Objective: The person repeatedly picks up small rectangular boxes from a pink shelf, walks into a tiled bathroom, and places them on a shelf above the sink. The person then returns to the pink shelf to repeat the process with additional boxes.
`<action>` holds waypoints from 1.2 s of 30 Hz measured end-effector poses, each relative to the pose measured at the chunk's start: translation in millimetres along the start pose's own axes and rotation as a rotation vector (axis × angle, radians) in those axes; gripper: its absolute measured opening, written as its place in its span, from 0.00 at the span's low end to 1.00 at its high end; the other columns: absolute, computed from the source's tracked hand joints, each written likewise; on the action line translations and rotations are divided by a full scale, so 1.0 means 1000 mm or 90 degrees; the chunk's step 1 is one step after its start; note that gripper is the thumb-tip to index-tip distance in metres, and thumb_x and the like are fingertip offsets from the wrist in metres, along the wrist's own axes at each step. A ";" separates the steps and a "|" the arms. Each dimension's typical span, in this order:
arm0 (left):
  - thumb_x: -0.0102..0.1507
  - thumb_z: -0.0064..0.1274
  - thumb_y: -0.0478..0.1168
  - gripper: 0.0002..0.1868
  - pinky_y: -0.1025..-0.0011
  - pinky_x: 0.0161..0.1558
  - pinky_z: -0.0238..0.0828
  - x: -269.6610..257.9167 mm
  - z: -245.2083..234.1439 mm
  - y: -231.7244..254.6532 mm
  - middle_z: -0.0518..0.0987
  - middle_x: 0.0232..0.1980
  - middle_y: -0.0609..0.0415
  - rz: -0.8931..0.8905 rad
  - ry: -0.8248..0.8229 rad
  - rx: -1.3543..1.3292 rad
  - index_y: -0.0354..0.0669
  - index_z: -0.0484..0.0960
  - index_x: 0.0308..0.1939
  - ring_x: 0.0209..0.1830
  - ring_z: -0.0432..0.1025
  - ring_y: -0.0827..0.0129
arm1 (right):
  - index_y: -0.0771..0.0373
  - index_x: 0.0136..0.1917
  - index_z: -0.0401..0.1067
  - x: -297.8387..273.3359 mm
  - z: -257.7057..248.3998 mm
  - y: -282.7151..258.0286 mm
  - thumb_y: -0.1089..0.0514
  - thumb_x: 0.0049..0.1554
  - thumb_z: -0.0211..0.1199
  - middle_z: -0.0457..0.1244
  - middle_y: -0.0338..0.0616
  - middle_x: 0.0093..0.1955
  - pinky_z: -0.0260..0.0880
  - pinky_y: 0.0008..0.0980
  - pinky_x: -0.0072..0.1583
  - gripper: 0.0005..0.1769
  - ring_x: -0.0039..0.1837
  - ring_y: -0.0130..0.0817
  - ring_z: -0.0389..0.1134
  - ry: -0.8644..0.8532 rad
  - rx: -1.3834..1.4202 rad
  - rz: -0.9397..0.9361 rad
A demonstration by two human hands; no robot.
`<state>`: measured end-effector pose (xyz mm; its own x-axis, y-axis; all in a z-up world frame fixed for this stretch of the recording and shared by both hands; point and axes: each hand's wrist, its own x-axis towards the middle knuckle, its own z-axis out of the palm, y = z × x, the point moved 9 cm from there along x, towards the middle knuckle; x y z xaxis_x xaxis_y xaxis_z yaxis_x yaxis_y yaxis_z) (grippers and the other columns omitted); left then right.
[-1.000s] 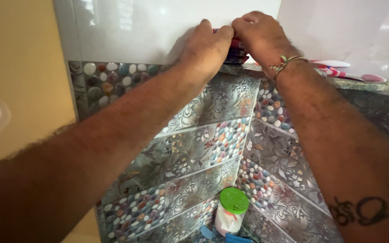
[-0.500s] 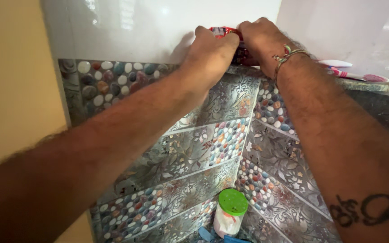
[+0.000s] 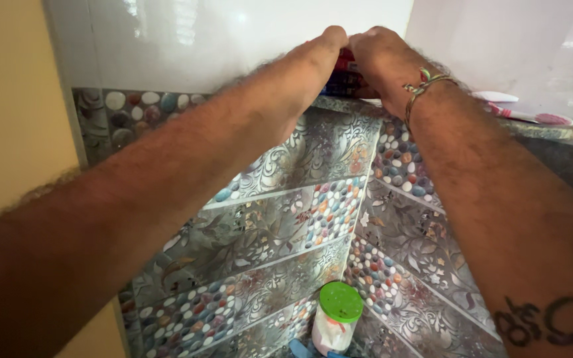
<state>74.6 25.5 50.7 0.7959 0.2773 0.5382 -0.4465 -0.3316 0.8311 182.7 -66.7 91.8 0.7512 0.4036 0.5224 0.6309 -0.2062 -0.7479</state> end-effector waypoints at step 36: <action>0.60 0.46 0.50 0.19 0.64 0.49 0.71 0.035 0.007 0.009 0.84 0.40 0.49 0.027 -0.059 -0.183 0.39 0.82 0.43 0.41 0.75 0.63 | 0.69 0.57 0.73 -0.006 0.000 -0.013 0.51 0.65 0.44 0.69 0.53 0.51 0.72 0.41 0.51 0.23 0.48 0.39 0.72 0.003 -0.178 -0.058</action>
<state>101.3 26.3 75.7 0.8022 0.1814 0.5688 -0.5668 -0.0678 0.8211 170.0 -66.7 98.1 0.6892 0.4277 0.5848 0.7246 -0.4067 -0.5564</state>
